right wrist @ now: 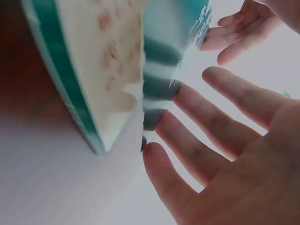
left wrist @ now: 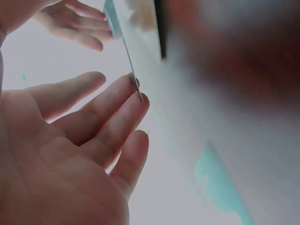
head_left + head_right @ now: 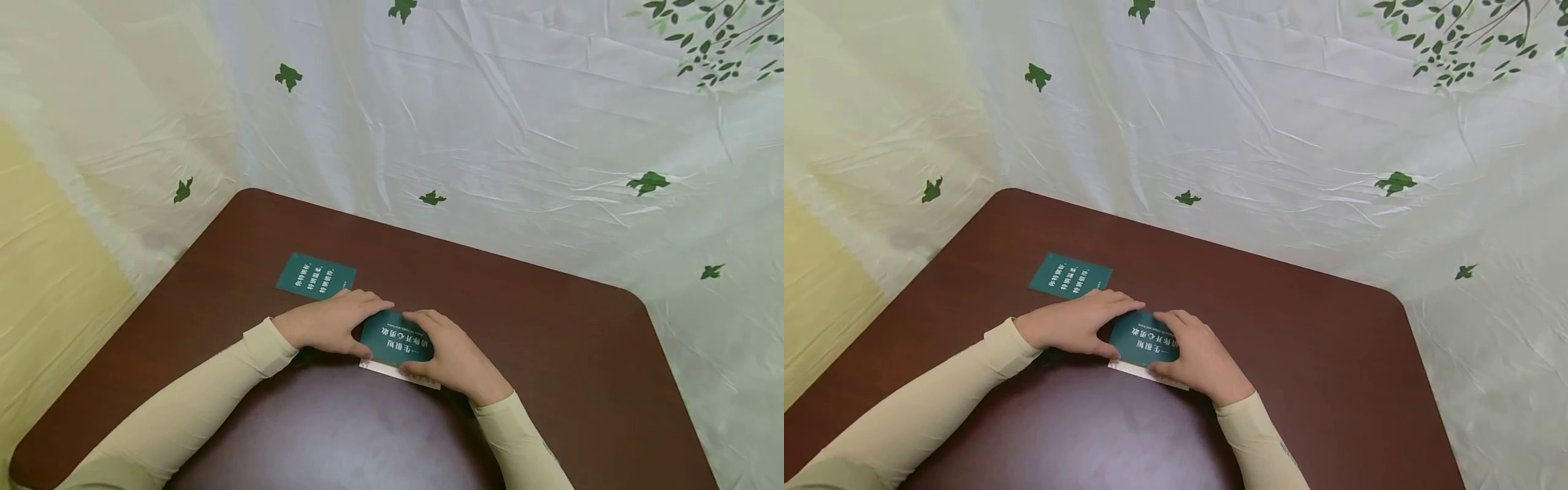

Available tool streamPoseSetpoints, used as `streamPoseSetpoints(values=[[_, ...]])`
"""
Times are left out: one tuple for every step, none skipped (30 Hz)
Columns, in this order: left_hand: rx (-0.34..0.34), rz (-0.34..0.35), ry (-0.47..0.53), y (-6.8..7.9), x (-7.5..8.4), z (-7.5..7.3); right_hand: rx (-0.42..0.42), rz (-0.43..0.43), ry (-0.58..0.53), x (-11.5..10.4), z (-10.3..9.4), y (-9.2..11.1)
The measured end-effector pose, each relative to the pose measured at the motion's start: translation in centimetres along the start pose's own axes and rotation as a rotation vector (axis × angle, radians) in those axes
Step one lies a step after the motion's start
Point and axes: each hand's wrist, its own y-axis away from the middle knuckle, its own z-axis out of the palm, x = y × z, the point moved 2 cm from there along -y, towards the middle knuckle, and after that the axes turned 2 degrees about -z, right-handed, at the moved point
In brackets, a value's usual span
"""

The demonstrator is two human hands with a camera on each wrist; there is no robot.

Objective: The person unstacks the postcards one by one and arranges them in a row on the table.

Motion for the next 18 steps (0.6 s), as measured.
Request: streamPoseSetpoints(values=[[0.002, -0.002, 0.004, -0.1, -0.2, -0.3, 0.002, -0.004, -0.001, 0.0, -0.1, -0.4], [0.006, -0.007, 0.006, -0.2, -0.4, -0.6, 0.005, -0.013, 0.001, 0.0, -0.2, -0.9], [0.01, -0.02, 0.011, -0.3, -0.7, -0.9, 0.006, -0.018, 0.005, 0.0, -0.3, -1.5], [0.018, -0.031, 0.016, -0.5, -1.1, -1.2, 0.009, -0.026, 0.013, 0.0, -0.5, -2.1], [0.026, -0.045, 0.026, -0.7, -1.5, -1.5, 0.009, -0.031, 0.016, -0.1, -0.7, -2.7], [0.035, -0.062, 0.035, -1.0, -1.9, -1.8, 0.008, -0.038, 0.021, -0.1, -0.8, -3.4], [0.042, -0.079, 0.043, -1.2, -2.4, -2.0, 0.006, -0.041, 0.023, -0.1, -0.9, -4.1], [0.045, -0.093, 0.048, -1.5, -2.8, -2.3, 0.001, -0.042, 0.028, -0.1, -1.0, -4.7], [0.045, -0.109, 0.057, -1.7, -3.2, -2.4, -0.008, -0.038, 0.032, -0.1, -1.0, -5.3], [0.043, -0.12, 0.06, -2.0, -3.7, -2.5, -0.016, -0.035, 0.038, 0.0, -0.9, -5.8], [0.036, -0.131, 0.061, -2.3, -4.0, -2.5, -0.028, -0.03, 0.047, 0.1, -0.9, -6.3], [0.031, -0.138, 0.061, -2.6, -4.4, -2.5, -0.039, -0.024, 0.058, 0.3, -0.8, -6.8], [0.028, -0.142, 0.061, -2.8, -4.7, -2.5, -0.048, -0.017, 0.069, 0.4, -0.7, -7.1], [0.025, -0.148, 0.061, -3.1, -4.9, -2.5, -0.055, -0.012, 0.079, 0.6, -0.6, -7.5], [0.026, -0.156, 0.062, -3.3, -5.2, -2.5, -0.062, -0.005, 0.087, 0.8, -0.5, -7.8], [0.03, -0.162, 0.061, -3.5, -5.4, -2.5, -0.065, 0.001, 0.091, 0.9, -0.5, -8.1], [0.037, -0.168, 0.059, -3.7, -5.6, -2.5, -0.065, 0.005, 0.094, 1.1, -0.6, -8.3], [0.045, -0.17, 0.058, -3.8, -5.7, -2.5, -0.065, 0.012, 0.095, 1.2, -0.6, -8.6]])
